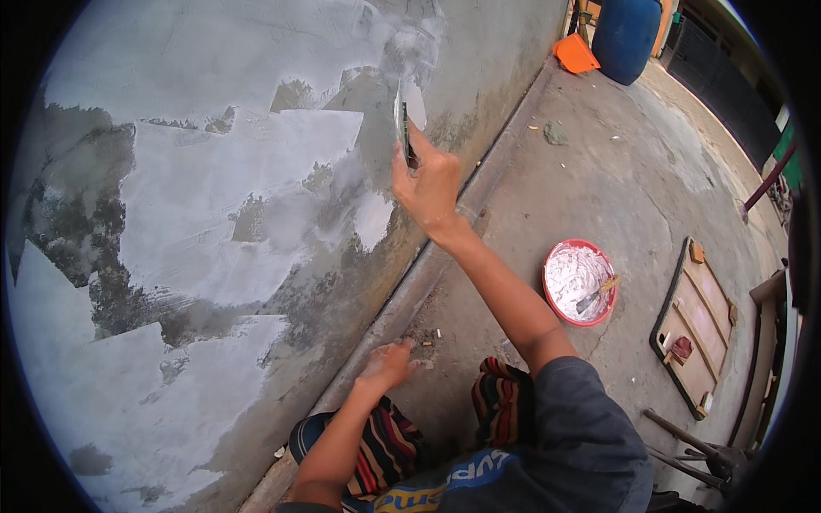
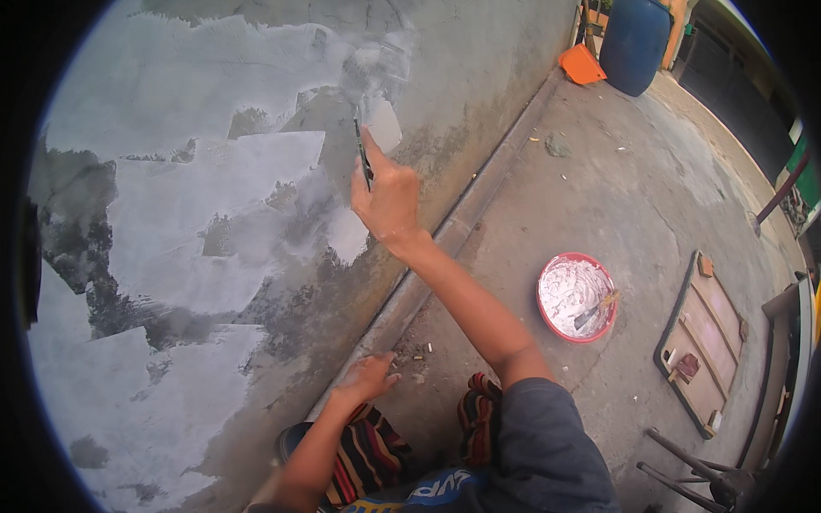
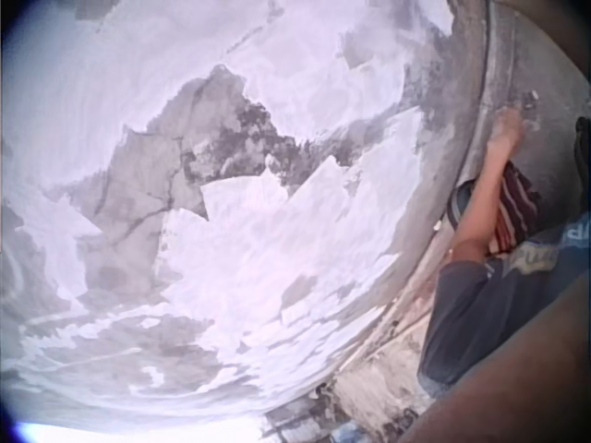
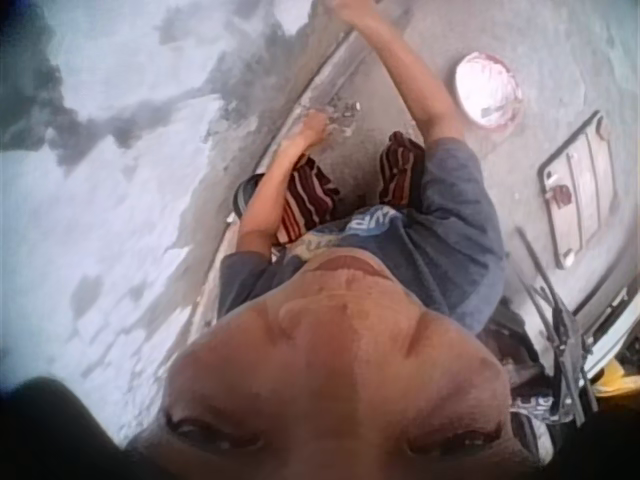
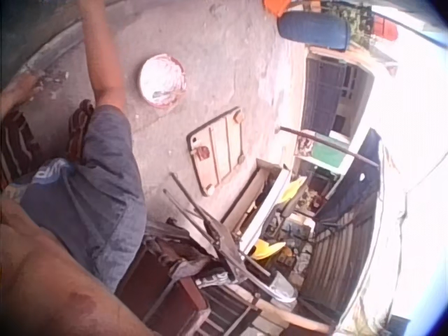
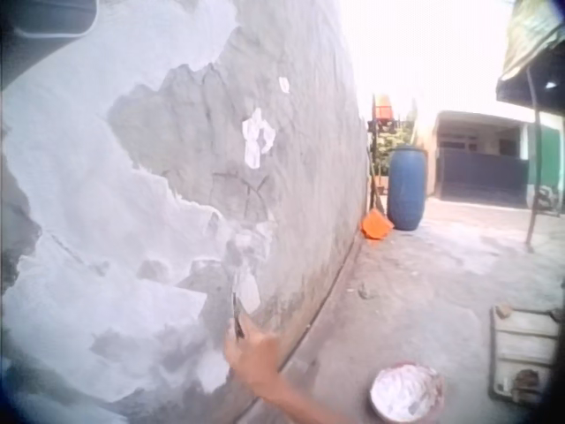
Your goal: The person applies white plaster to a cracked concrete wall using a trowel and a smaller putty knife. They repeatedly scoop plaster from a red bucket and spread it over the wall surface, smoothing the material to cover cracks and uneven areas.
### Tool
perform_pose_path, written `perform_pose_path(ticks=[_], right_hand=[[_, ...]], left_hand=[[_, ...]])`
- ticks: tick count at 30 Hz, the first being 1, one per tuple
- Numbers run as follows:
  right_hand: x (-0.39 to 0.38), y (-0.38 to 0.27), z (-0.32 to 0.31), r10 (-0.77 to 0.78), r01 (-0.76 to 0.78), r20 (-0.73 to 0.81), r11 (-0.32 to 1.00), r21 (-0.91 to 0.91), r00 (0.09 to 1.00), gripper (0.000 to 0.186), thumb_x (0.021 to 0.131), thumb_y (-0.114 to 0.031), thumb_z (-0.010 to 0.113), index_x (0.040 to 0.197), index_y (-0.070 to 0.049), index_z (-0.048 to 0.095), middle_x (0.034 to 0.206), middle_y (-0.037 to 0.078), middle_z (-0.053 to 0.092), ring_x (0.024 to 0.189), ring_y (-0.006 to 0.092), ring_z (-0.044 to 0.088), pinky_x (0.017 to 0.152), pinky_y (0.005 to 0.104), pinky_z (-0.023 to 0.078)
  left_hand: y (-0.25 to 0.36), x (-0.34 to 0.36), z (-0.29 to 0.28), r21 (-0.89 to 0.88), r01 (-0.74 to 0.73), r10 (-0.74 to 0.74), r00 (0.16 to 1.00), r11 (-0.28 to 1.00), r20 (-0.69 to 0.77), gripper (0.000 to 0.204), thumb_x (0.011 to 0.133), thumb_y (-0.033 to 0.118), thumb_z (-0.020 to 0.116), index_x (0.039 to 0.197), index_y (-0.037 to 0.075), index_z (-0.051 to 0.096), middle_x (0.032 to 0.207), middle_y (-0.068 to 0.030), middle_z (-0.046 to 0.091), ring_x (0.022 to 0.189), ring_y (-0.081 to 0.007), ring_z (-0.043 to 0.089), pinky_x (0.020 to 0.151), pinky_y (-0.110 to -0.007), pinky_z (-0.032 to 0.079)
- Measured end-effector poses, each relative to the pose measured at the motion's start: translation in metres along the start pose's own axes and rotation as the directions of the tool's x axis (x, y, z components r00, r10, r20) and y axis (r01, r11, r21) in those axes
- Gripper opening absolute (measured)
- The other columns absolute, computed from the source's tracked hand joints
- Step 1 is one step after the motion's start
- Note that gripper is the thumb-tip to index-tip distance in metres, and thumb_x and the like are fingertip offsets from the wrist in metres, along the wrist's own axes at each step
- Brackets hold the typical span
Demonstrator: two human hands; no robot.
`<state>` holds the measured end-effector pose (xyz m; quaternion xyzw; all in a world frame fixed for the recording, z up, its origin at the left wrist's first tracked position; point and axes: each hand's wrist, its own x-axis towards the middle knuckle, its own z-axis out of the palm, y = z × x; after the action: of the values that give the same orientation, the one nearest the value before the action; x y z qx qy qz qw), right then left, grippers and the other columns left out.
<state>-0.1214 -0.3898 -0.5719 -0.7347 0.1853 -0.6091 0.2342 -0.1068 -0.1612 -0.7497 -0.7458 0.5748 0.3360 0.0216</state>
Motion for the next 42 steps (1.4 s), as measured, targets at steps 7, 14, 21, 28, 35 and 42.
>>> perform_pose_path(ticks=[7,14,21,28,35,42], right_hand=[[0.02,0.052,-0.026,0.048,-0.054,-0.133,0.998,-0.037,0.99,0.026,0.087,-0.007,0.061,0.11,0.006,0.065,0.051,0.012,0.048,0.044,0.0092,0.036,0.04,0.0272,0.031],[-0.004,0.035,0.008,-0.143,0.145,-0.094,0.989,0.006,0.985,0.041,0.081,0.0,0.06,0.122,0.0,0.061,0.091,0.024,0.068,0.078,0.033,0.069,0.064,0.0332,0.053],[0.006,0.042,-0.044,0.026,-0.028,0.048,0.998,0.056,0.999,0.034,0.085,-0.005,0.062,0.118,0.004,0.061,0.094,0.022,0.069,0.081,0.0229,0.069,0.066,0.0299,0.052],[0.033,0.108,-0.026,0.154,-0.14,-0.119,0.983,0.119,0.981,0.028,0.09,-0.012,0.061,0.109,0.008,0.063,0.067,0.012,0.062,0.054,0.0091,0.048,0.05,0.0275,0.04],[-0.014,0.055,-0.027,0.062,-0.071,0.092,0.993,0.099,0.994,0.027,0.087,-0.009,0.064,0.112,0.0,0.066,0.074,0.018,0.068,0.054,0.0115,0.059,0.053,0.0268,0.046],[0.026,0.089,-0.043,0.128,-0.095,-0.156,0.974,0.208,0.979,0.027,0.091,-0.015,0.063,0.108,0.006,0.066,0.061,0.009,0.055,0.056,0.0055,0.043,0.049,0.0242,0.037]], left_hand=[[0.001,0.002,-0.001,-0.001,0.013,-0.013,1.0,1.0,-0.006,0.047,0.091,0.035,0.057,0.123,0.004,0.046,0.123,-0.0213,0.056,0.116,-0.0417,0.053,0.097,-0.05,0.042],[-0.003,0.0,-0.002,0.019,0.018,-0.018,1.0,1.0,0.008,0.048,0.091,0.037,0.057,0.125,0.004,0.046,0.124,-0.0212,0.055,0.118,-0.0389,0.053,0.097,-0.049,0.043],[0.003,0.006,0.001,0.039,0.009,-0.009,1.0,0.999,0.016,0.049,0.09,0.037,0.058,0.124,0.003,0.045,0.124,-0.0214,0.055,0.118,-0.0388,0.053,0.097,-0.049,0.043],[0.001,0.003,0.005,0.048,-0.017,0.018,1.0,0.999,-0.02,0.048,0.09,0.036,0.059,0.123,0.002,0.046,0.121,-0.0215,0.057,0.116,-0.039,0.054,0.095,-0.049,0.044],[0.01,0.002,-0.006,0.033,0.045,-0.045,0.999,0.998,0.026,0.048,0.09,0.035,0.059,0.123,0.003,0.047,0.122,-0.0212,0.057,0.115,-0.039,0.055,0.096,-0.048,0.044],[0.021,0.013,-0.002,0.078,0.017,-0.02,0.999,0.997,0.039,0.048,0.09,0.035,0.06,0.123,0.003,0.047,0.123,-0.0205,0.057,0.115,-0.0386,0.055,0.097,-0.047,0.044]])
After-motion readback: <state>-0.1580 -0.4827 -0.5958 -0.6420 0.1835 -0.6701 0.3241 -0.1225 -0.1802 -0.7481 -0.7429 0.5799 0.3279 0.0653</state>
